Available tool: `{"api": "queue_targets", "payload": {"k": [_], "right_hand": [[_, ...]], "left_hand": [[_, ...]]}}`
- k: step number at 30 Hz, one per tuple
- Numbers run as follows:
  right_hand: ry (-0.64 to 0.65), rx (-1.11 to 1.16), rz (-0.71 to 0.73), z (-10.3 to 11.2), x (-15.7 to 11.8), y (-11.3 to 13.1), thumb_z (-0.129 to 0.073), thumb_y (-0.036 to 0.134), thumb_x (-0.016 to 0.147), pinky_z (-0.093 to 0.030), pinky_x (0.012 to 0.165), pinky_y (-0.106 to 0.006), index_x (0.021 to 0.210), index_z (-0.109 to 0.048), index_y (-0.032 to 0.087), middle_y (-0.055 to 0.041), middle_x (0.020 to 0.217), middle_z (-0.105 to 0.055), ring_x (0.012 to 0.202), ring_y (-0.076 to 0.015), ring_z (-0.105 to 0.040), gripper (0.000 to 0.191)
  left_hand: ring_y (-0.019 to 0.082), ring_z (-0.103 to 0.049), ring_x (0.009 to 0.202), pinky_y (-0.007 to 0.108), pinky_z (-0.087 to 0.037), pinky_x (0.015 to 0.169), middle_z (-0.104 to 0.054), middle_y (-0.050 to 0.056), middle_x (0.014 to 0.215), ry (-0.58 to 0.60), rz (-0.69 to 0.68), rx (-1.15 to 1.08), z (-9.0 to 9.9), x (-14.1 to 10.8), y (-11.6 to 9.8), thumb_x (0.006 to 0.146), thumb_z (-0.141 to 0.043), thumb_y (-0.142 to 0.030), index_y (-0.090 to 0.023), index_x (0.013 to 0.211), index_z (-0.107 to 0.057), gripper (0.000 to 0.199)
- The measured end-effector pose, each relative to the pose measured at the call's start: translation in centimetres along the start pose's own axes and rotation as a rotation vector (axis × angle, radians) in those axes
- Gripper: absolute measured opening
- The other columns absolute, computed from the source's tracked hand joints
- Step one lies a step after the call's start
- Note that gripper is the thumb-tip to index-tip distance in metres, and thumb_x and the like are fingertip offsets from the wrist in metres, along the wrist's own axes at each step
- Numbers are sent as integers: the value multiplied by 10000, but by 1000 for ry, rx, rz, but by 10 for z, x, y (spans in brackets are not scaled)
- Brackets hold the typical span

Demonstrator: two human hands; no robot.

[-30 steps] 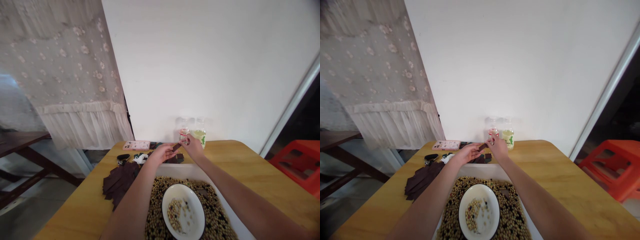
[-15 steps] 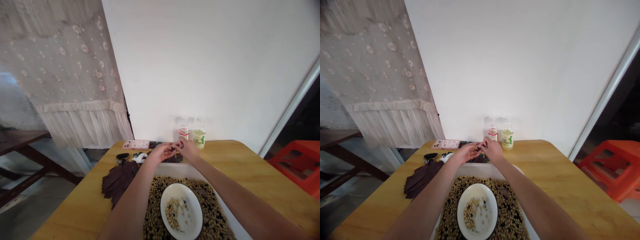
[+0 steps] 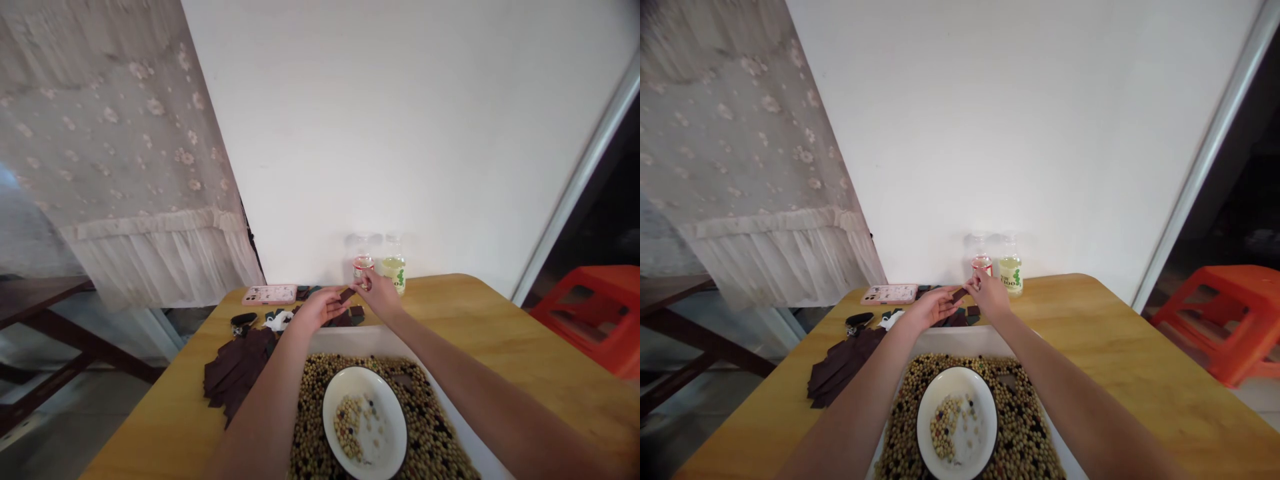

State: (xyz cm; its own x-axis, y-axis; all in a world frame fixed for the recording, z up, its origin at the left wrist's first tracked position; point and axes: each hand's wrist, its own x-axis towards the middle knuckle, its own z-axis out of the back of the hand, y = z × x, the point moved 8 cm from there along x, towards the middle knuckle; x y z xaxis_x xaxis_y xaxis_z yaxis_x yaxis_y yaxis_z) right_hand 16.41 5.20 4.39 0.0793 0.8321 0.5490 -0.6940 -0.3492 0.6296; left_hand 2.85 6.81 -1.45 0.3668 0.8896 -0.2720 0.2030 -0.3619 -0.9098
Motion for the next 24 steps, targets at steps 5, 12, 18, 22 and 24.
{"api": "queue_targets", "payload": {"k": [5, 12, 18, 22, 24], "right_hand": [[-3, 56, 3, -1, 0, -4, -539, 282, 698, -371, 535, -239, 602, -326, 216, 24, 696, -652, 596, -142, -578, 242], [9, 84, 16, -2, -1, 0, -551, 293, 688, -374, 536, -238, 584, -304, 213, 26, 671, -648, 599, -143, -580, 280], [61, 80, 48, -4, -4, 10, -527, 305, 706, -360, 524, -228, 577, -287, 209, 22, 643, -634, 606, -144, -577, 288], [83, 70, 78, -8, -5, 14, -512, 302, 712, -344, 511, -215, 576, -283, 208, 22, 616, -605, 624, -146, -580, 283], [103, 64, 102, -11, -6, 17, -512, 294, 712, -329, 497, -205, 575, -279, 207, 32, 579, -577, 607, -140, -573, 284]], "left_hand": [[144, -649, 695, 235, -511, 663, -678, 66, 766, 6, 0, 1, -1, 0, 0, 668, -475, -33, -119, 972, -580, 333], [134, -646, 656, 224, -512, 639, -671, 51, 729, -11, 2, 1, -1, -3, -1, 669, -476, -40, -130, 945, -580, 308], [141, -646, 681, 242, -514, 659, -665, 38, 725, -34, 2, -3, 2, 0, 1, 664, -505, -40, -141, 893, -590, 264], [137, -645, 690, 239, -512, 670, -667, 35, 733, -16, 4, -13, 1, 0, 2, 672, -521, -49, -150, 876, -599, 240], [134, -645, 678, 239, -512, 666, -667, 31, 725, -7, 7, -12, 0, 0, 1, 678, -520, -49, -152, 867, -602, 231]]}}
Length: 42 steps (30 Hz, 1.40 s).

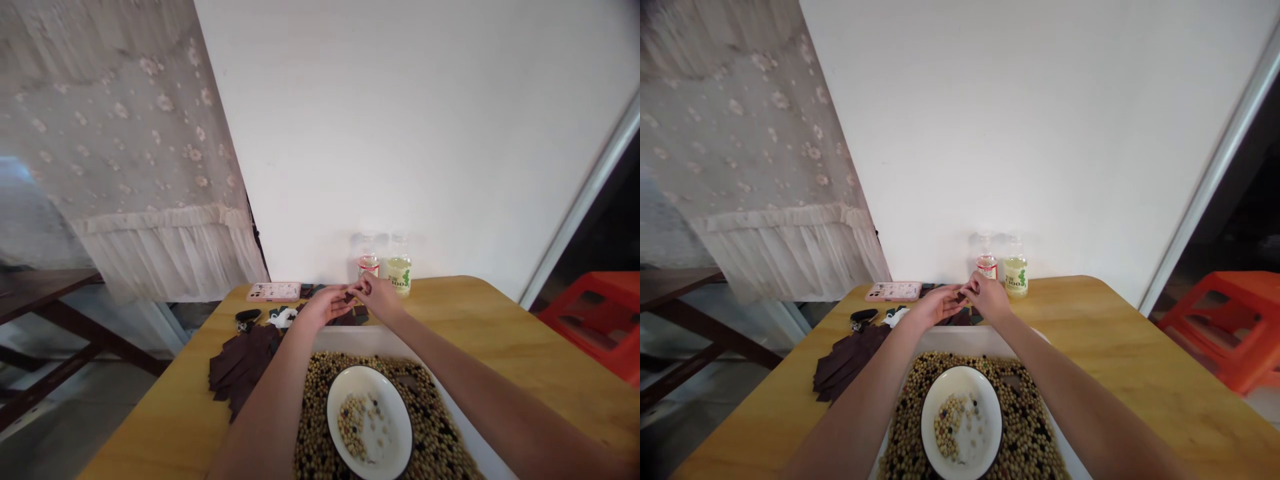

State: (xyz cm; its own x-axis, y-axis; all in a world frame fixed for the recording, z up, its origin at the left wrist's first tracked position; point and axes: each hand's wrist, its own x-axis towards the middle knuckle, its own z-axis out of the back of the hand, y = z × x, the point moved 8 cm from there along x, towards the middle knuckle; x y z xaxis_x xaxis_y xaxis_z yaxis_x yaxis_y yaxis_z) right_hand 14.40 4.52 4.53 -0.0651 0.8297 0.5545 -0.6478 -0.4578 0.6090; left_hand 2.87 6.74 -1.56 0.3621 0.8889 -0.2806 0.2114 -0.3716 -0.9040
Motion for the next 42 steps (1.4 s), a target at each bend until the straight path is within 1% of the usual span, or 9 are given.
{"api": "queue_targets", "payload": {"k": [3, 5, 10, 13, 17, 21, 28, 34, 42], "right_hand": [[4, -54, 17, -1, -1, 4, -523, 300, 701, -298, 465, -197, 567, -292, 207, 44, 526, -526, 534, -126, -540, 283], [-11, -88, 20, 0, -1, 5, -522, 306, 699, -286, 451, -195, 565, -305, 207, 44, 519, -521, 507, -120, -524, 273], [-57, -61, -16, 6, 0, -1, -498, 293, 710, -328, 480, -202, 572, -297, 208, 31, 584, -599, 564, -133, -564, 258], [-75, -47, -55, 9, 2, -7, -508, 293, 704, -353, 503, -221, 575, -285, 211, 27, 636, -633, 569, -140, -568, 270], [-103, -55, -101, 13, 3, -14, -534, 312, 685, -369, 519, -238, 577, -294, 215, 24, 643, -632, 574, -151, -569, 281], [-124, -59, -117, 17, 3, -18, -538, 313, 686, -375, 527, -247, 577, -298, 216, 23, 633, -627, 543, -147, -554, 281], [-157, -19, -136, 20, 3, -21, -540, 287, 686, -379, 545, -260, 575, -285, 211, 30, 716, -664, 533, -139, -540, 289], [-152, -4, -150, 20, 3, -21, -540, 291, 681, -373, 542, -261, 565, -275, 209, 35, 705, -664, 534, -139, -536, 300], [-115, 6, -126, 16, 2, -18, -545, 285, 679, -379, 544, -258, 567, -273, 213, 20, 705, -665, 558, -146, -563, 303]], "left_hand": [[127, -642, 656, 241, -508, 676, -665, 26, 704, 11, 4, 8, -2, 0, 0, 681, -534, -54, -154, 855, -608, 214], [126, -642, 660, 244, -506, 689, -666, 27, 703, 16, 5, 6, -3, 0, 0, 680, -545, -57, -152, 856, -611, 211], [146, -648, 730, 250, -502, 716, -670, 33, 717, 35, -9, -13, -3, -1, 0, 676, -540, -45, -145, 835, -614, 202], [158, -650, 745, 256, -504, 720, -675, 42, 748, 47, -18, -9, -4, -1, -1, 668, -539, -40, -145, 859, -611, 230], [162, -650, 761, 250, -500, 729, -678, 58, 798, 53, -10, 9, -5, -2, -1, 656, -552, -41, -141, 890, -603, 259], [169, -651, 761, 250, -503, 711, -677, 61, 808, 40, 3, 9, -5, -4, -1, 659, -545, -42, -139, 911, -588, 274], [167, -654, 740, 242, -507, 693, -679, 67, 809, 30, 5, 7, -7, -7, -3, 659, -509, -29, -126, 915, -589, 285], [155, -653, 723, 229, -508, 688, -681, 66, 796, 36, 7, 2, -8, -5, -2, 649, -504, -24, -125, 885, -602, 275], [162, -655, 715, 230, -516, 656, -679, 71, 823, 32, 14, 0, -4, -1, 0, 649, -499, -21, -119, 940, -574, 316]]}}
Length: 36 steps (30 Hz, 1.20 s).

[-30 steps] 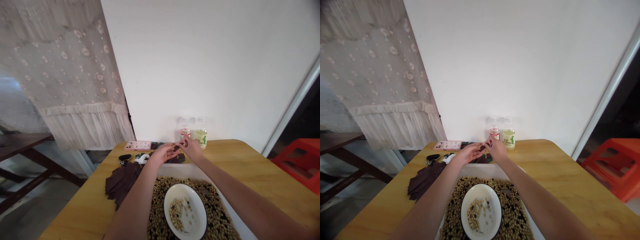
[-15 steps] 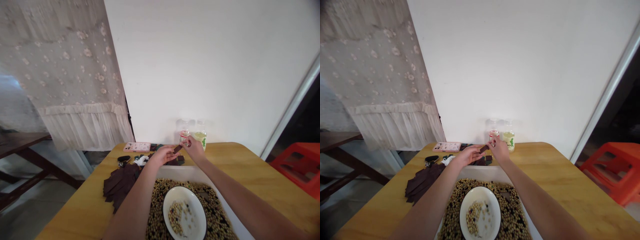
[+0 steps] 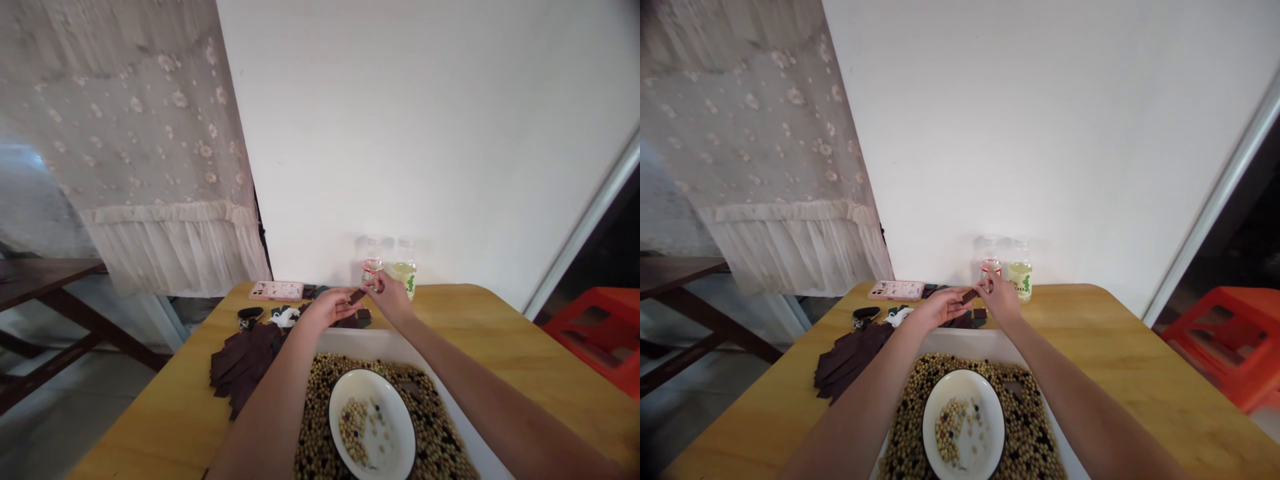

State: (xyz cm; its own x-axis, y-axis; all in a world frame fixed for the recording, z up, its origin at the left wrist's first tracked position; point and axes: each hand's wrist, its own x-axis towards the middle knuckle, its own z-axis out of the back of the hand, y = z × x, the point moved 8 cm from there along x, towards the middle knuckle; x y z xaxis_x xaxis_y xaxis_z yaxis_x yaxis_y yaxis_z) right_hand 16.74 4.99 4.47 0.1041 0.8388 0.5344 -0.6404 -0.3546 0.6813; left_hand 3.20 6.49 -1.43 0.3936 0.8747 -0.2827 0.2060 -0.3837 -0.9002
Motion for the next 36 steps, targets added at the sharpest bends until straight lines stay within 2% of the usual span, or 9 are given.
{"api": "queue_targets", "payload": {"k": [11, 21, 36], "right_hand": [[97, 13, 94, -14, -3, 7, -524, 306, 702, -360, 509, -229, 575, -282, 211, 17, 660, -649, 595, -148, -582, 289], [125, -64, 144, -18, -5, 16, -519, 294, 707, -306, 469, -204, 583, -321, 205, 36, 583, -612, 486, -110, -509, 250], [52, -13, 53, -8, -1, 4, -544, 295, 693, -372, 525, -237, 578, -308, 211, 25, 661, -646, 594, -148, -579, 276]], "left_hand": [[153, -654, 721, 238, -513, 677, -677, 48, 758, -7, -5, -13, 1, 0, 1, 658, -487, -8, -122, 921, -580, 301], [136, -650, 703, 233, -506, 697, -680, 50, 738, 23, -10, -7, -1, -1, -1, 668, -494, -12, -124, 913, -614, 295], [163, -654, 728, 247, -506, 693, -670, 54, 754, -21, 1, 10, -1, -4, -2, 667, -498, -20, -124, 966, -575, 326]]}}
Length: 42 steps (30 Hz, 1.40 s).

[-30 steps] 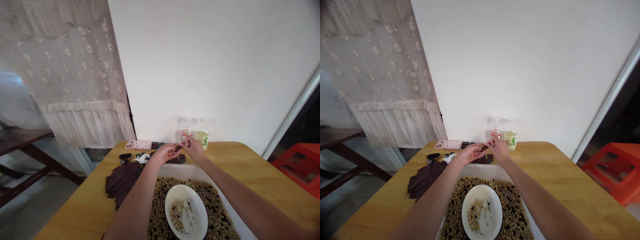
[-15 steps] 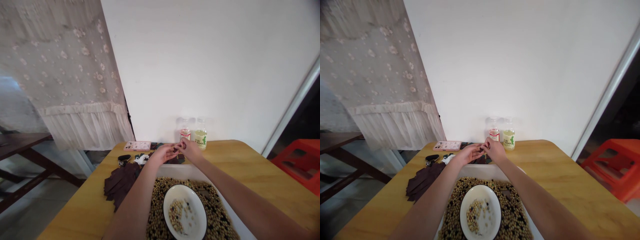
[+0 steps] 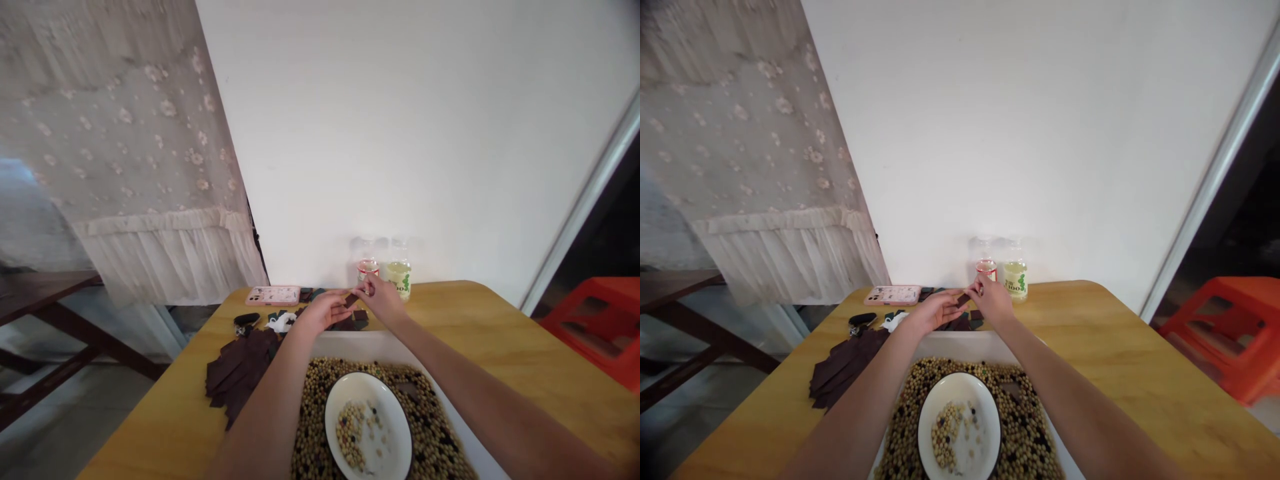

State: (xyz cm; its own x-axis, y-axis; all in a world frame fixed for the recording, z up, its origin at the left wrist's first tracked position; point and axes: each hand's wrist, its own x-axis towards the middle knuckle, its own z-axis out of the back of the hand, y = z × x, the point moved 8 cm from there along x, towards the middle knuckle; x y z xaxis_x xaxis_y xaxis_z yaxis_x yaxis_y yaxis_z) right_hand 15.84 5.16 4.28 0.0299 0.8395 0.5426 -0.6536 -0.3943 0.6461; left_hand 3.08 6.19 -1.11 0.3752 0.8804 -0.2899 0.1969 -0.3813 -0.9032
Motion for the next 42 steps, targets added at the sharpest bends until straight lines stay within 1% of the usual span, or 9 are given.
{"api": "queue_targets", "payload": {"k": [7, 15, 21, 24, 27, 31, 35, 40, 42], "right_hand": [[-30, 71, -51, 5, 3, -9, -543, 293, 683, -399, 547, -258, 589, -303, 218, 20, 697, -654, 593, -156, -587, 269], [-55, 40, -90, 9, 2, -11, -552, 290, 671, -383, 533, -263, 580, -292, 214, 25, 710, -664, 498, -132, -530, 286], [-34, 54, -30, 7, 1, -4, -545, 306, 687, -380, 536, -261, 573, -284, 215, 10, 688, -656, 562, -153, -568, 299], [-3, 68, 1, 2, 0, -1, -538, 319, 700, -378, 532, -249, 575, -287, 215, 10, 669, -646, 590, -154, -576, 299], [15, 42, 21, -2, -1, 1, -539, 321, 705, -371, 518, -240, 583, -293, 215, 20, 657, -639, 546, -138, -543, 294], [8, -26, 21, -3, -1, 1, -545, 331, 708, -356, 496, -234, 583, -309, 215, 31, 598, -615, 477, -123, -483, 291], [22, -31, 27, -4, -2, 1, -545, 324, 712, -351, 488, -227, 586, -316, 212, 33, 605, -618, 490, -123, -495, 285], [41, -4, 37, -5, -2, 2, -558, 308, 695, -369, 493, -227, 696, -407, 226, 39, 677, -647, 504, -117, -523, 171], [37, 9, 43, -5, -1, 3, -565, 305, 688, -380, 502, -233, 762, -428, 234, 36, 706, -656, 512, -117, -535, 171]], "left_hand": [[162, -654, 726, 235, -507, 676, -675, 68, 802, 28, -12, 0, -1, 0, 0, 669, -495, -36, -125, 945, -581, 303], [166, -653, 743, 237, -505, 685, -677, 61, 782, 30, -6, 21, -2, -1, 0, 660, -514, -39, -135, 944, -588, 309], [173, -651, 755, 245, -504, 695, -675, 63, 762, 31, 1, 4, -2, 0, 1, 668, -530, -46, -129, 948, -589, 298], [167, -651, 749, 246, -505, 698, -674, 65, 778, 3, -10, -28, 1, 1, 0, 663, -526, -32, -122, 943, -584, 299], [162, -650, 741, 245, -509, 685, -673, 65, 771, -37, -23, -76, 4, 2, 0, 665, -505, -19, -116, 923, -573, 284], [147, -649, 705, 227, -510, 653, -672, 60, 732, -55, -40, -90, 7, 3, 0, 675, -485, -17, -113, 907, -574, 266], [145, -648, 693, 234, -508, 662, -670, 57, 724, -66, -36, -84, 8, 3, 0, 677, -491, -17, -114, 904, -579, 262], [155, -649, 716, 244, -509, 669, -665, 56, 744, -61, -25, -72, 5, 2, 0, 675, -513, -17, -117, 888, -583, 246], [157, -648, 726, 246, -509, 677, -665, 56, 752, -44, -21, -63, 3, 2, 0, 669, -530, -20, -120, 885, -587, 244]]}}
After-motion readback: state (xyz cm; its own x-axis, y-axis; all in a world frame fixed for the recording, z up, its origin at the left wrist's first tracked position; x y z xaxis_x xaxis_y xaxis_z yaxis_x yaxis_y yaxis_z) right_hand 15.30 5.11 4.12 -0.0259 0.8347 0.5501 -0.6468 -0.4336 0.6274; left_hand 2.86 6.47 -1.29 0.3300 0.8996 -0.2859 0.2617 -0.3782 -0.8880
